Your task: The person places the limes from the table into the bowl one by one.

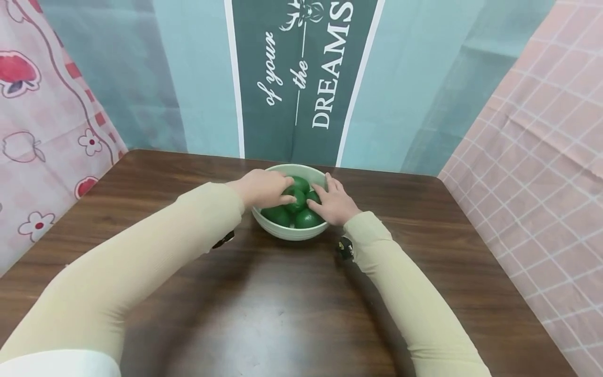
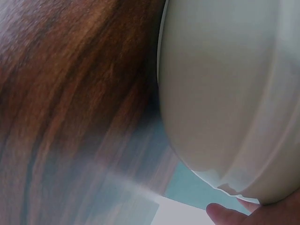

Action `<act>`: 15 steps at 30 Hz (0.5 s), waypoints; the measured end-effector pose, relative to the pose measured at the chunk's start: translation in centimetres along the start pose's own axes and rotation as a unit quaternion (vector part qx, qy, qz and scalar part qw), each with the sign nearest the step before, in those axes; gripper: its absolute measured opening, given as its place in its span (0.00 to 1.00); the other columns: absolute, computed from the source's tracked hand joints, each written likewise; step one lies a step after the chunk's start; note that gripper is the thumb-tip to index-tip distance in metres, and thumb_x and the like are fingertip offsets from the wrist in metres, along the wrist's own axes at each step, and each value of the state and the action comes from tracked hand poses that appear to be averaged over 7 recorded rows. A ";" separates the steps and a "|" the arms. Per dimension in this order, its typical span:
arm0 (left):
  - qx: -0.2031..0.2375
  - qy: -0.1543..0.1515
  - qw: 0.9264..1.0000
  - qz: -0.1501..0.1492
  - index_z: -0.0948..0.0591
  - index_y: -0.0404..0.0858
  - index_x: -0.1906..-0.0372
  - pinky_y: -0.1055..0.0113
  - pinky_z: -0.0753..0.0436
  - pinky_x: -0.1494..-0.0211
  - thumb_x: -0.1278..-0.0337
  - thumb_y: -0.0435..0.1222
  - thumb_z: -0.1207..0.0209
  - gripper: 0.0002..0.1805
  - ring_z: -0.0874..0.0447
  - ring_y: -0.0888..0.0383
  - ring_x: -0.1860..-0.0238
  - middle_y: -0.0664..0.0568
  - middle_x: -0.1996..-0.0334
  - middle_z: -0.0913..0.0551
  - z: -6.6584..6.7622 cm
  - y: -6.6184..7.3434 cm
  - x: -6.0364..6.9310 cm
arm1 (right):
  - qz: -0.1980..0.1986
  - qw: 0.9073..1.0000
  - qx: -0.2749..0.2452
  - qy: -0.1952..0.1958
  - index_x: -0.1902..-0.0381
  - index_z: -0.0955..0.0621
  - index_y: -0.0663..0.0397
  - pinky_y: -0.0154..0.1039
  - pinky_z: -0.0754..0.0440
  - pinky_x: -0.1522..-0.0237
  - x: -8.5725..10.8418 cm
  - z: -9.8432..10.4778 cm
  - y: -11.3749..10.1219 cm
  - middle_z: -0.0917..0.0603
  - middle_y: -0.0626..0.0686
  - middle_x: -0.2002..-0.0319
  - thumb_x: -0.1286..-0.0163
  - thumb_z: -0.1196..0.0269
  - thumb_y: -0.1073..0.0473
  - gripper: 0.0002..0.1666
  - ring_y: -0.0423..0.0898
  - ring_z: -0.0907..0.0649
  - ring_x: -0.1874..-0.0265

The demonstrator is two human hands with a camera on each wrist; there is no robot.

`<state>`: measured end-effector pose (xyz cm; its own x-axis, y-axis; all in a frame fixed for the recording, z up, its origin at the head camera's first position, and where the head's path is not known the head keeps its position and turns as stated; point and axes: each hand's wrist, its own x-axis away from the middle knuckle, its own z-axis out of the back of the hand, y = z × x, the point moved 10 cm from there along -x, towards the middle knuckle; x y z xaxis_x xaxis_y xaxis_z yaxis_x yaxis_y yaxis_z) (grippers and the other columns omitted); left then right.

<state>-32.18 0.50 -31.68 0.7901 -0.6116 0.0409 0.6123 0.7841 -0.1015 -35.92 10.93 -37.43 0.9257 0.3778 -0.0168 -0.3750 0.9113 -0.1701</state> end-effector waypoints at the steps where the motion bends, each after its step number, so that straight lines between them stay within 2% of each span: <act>1: 0.003 0.009 1.000 0.000 0.26 0.38 0.42 0.51 0.25 0.49 0.35 0.54 0.52 0.28 0.24 0.52 0.47 0.46 0.49 0.23 -0.1 -0.1 0.3 | 0.000 1.000 -0.001 -0.003 0.28 0.41 0.53 0.55 0.40 0.37 0.0 -0.2 0.0 0.61 0.64 0.28 0.29 0.58 0.39 0.38 0.59 0.55 0.30; 5: 0.015 0.040 0.999 0.019 0.28 0.39 0.38 0.48 0.33 0.40 0.35 0.56 0.53 0.31 0.31 0.49 0.39 0.44 0.40 0.29 -0.2 -1.1 1.7 | 0.002 1.000 -0.001 -0.012 0.28 0.42 0.52 0.55 0.39 0.37 0.2 -0.6 -0.1 0.61 0.63 0.28 0.29 0.59 0.38 0.38 0.58 0.55 0.30; 11: 0.038 0.091 0.992 0.083 0.31 0.40 0.36 0.44 0.41 0.36 0.36 0.58 0.54 0.33 0.40 0.42 0.35 0.40 0.34 0.37 0.3 -3.9 3.6 | 0.010 1.000 -0.012 0.003 0.28 0.41 0.51 0.55 0.41 0.36 0.3 0.2 0.0 0.61 0.64 0.28 0.29 0.60 0.38 0.38 0.58 0.56 0.30; 15: 0.055 0.106 0.987 0.111 0.35 0.42 0.32 0.42 0.45 0.36 0.37 0.63 0.60 0.38 0.46 0.41 0.32 0.40 0.31 0.44 -0.2 -5.4 5.0 | 0.025 0.995 -0.094 -0.004 0.27 0.45 0.54 0.55 0.50 0.33 0.7 1.1 0.6 0.62 0.63 0.28 0.28 0.62 0.37 0.39 0.57 0.59 0.29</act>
<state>-31.57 -6.77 -31.09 0.8884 -0.4223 -0.1798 0.4332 0.9010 0.0244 -35.57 11.88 -36.50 0.9057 0.4234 -0.0217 -0.4035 0.8451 -0.3507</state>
